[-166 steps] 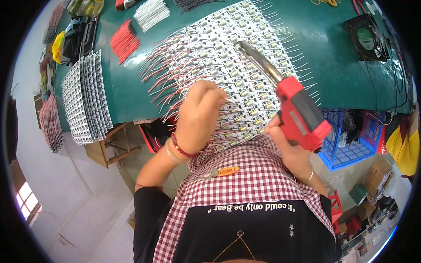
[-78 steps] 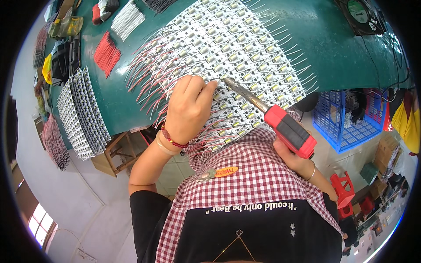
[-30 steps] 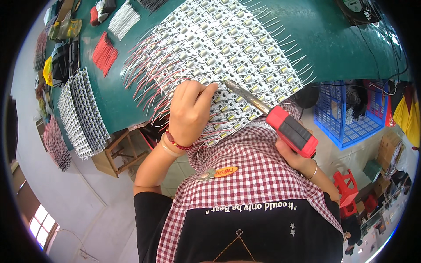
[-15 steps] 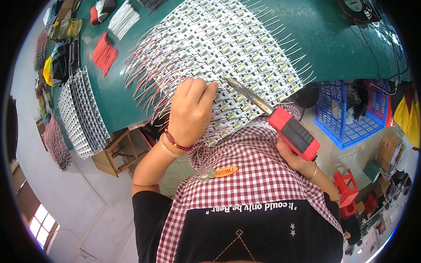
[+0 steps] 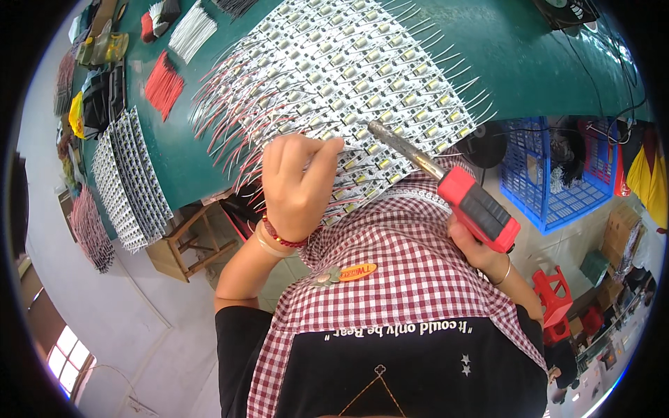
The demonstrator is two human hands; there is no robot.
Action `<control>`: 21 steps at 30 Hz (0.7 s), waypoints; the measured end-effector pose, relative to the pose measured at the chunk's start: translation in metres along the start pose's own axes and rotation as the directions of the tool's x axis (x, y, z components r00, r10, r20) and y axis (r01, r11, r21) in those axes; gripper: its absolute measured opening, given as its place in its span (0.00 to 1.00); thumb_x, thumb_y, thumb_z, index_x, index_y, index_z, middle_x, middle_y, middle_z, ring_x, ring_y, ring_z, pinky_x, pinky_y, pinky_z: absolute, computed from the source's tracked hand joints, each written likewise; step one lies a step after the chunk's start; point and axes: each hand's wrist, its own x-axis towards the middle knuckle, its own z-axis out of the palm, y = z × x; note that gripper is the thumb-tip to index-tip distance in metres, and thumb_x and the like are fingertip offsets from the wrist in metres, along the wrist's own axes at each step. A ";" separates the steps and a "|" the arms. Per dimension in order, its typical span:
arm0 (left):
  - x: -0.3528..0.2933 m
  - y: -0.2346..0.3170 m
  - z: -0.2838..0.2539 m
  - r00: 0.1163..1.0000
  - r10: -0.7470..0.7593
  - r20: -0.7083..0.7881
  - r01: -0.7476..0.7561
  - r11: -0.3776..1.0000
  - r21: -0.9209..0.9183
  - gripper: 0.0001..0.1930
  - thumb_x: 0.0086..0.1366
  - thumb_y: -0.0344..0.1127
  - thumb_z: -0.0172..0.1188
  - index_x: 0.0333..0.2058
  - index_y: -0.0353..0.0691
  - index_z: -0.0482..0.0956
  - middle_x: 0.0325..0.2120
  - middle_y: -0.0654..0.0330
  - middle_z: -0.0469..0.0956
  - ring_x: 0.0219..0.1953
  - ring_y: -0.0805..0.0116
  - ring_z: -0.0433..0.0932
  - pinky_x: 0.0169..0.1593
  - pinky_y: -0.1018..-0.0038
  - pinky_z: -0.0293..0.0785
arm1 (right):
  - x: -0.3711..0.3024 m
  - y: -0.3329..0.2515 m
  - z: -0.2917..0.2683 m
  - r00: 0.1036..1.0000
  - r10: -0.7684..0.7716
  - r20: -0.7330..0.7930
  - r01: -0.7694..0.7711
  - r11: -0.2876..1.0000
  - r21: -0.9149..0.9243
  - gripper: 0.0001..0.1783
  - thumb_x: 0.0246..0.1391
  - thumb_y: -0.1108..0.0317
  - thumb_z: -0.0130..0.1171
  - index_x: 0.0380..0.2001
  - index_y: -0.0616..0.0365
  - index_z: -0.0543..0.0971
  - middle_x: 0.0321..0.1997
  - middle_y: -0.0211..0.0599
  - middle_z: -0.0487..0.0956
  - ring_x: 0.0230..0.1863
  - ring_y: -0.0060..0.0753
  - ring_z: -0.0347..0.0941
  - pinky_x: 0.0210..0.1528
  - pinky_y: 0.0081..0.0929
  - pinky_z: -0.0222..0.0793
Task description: The person uses a soldering iron to attach small wires to a large LED panel. They repeatedly pick up individual wires, position them on the panel, and apply heat with the soldering iron to secure them. The person also uses a wooden stick to adjust the wires on the panel.
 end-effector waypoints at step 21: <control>-0.001 -0.003 0.007 0.986 -0.063 0.156 0.073 0.996 -0.058 0.13 0.48 0.20 0.59 0.35 0.34 0.81 0.25 0.59 0.66 0.29 0.61 0.69 0.34 0.68 0.68 | 0.008 0.008 0.010 0.991 -0.131 -0.027 0.120 0.963 -0.242 0.09 0.43 0.70 0.64 0.30 0.60 0.79 0.28 0.38 0.77 0.27 0.39 0.73 0.29 0.33 0.68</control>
